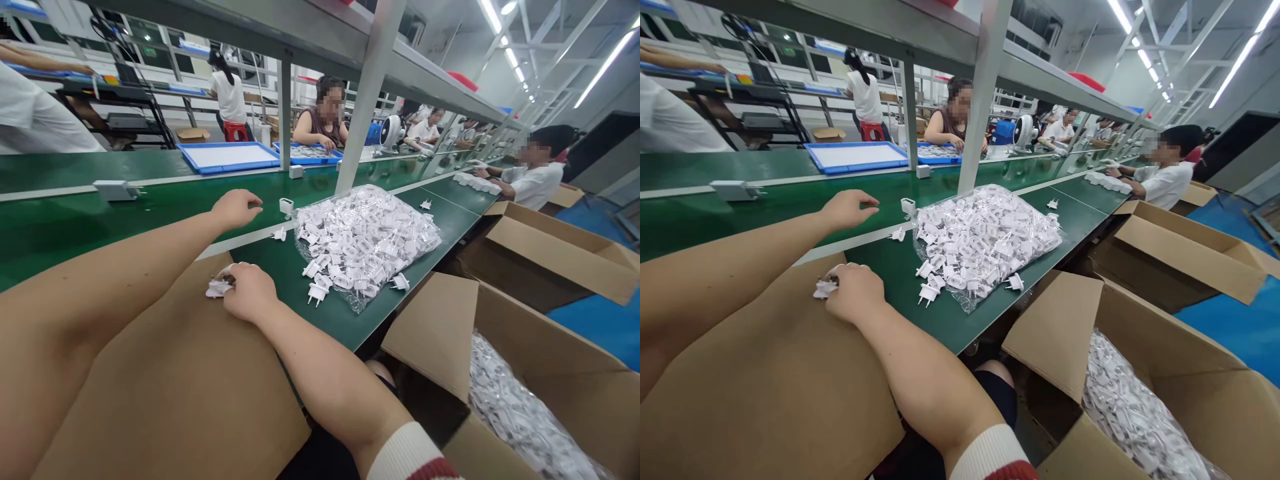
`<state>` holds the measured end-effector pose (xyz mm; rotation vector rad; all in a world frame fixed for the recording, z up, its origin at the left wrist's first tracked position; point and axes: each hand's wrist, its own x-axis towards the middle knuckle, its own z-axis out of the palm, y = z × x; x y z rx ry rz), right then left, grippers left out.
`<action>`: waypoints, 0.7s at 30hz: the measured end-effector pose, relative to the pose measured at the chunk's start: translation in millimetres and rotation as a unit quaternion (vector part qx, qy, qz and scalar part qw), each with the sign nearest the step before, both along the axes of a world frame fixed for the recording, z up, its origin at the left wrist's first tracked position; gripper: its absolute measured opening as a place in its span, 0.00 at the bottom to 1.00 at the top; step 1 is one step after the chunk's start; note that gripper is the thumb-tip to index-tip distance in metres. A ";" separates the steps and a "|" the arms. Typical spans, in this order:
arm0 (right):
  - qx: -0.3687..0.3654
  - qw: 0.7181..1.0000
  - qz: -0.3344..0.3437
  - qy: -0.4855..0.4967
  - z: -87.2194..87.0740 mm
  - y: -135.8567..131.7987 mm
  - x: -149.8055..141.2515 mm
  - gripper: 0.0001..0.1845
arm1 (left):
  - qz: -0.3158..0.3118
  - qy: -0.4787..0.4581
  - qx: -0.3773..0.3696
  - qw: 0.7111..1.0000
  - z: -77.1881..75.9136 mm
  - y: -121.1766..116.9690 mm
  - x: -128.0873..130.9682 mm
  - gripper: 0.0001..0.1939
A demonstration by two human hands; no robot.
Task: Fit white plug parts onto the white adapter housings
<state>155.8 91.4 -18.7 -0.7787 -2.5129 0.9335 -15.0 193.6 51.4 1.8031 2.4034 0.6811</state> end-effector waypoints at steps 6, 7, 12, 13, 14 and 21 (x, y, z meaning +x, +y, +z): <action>0.016 1.000 0.005 -0.017 0.1 2.9 -5.0 0.19 | -0.024 0.015 -0.045 0.999 -19.4 38.6 -5.3 0.36; 0.021 1.000 0.009 -0.018 -0.1 3.0 -5.4 0.20 | -0.025 0.016 -0.053 0.998 -22.8 42.8 -6.1 0.40; 0.054 0.998 0.014 -0.032 -1.7 3.1 -5.0 0.18 | -0.047 0.016 -0.070 0.996 -34.3 63.4 -6.9 0.42; 0.063 0.997 0.012 -0.034 -1.5 3.3 -4.6 0.17 | -0.057 0.016 -0.072 0.996 -34.7 67.5 -6.0 0.40; 0.074 0.997 0.009 -0.035 -1.2 3.6 -4.3 0.17 | -0.067 0.017 -0.075 0.995 -34.3 71.4 -4.7 0.37; 0.154 0.986 0.050 -0.041 0.6 20.3 -13.5 0.16 | -0.040 0.057 -0.066 0.995 -22.6 77.6 -7.0 0.29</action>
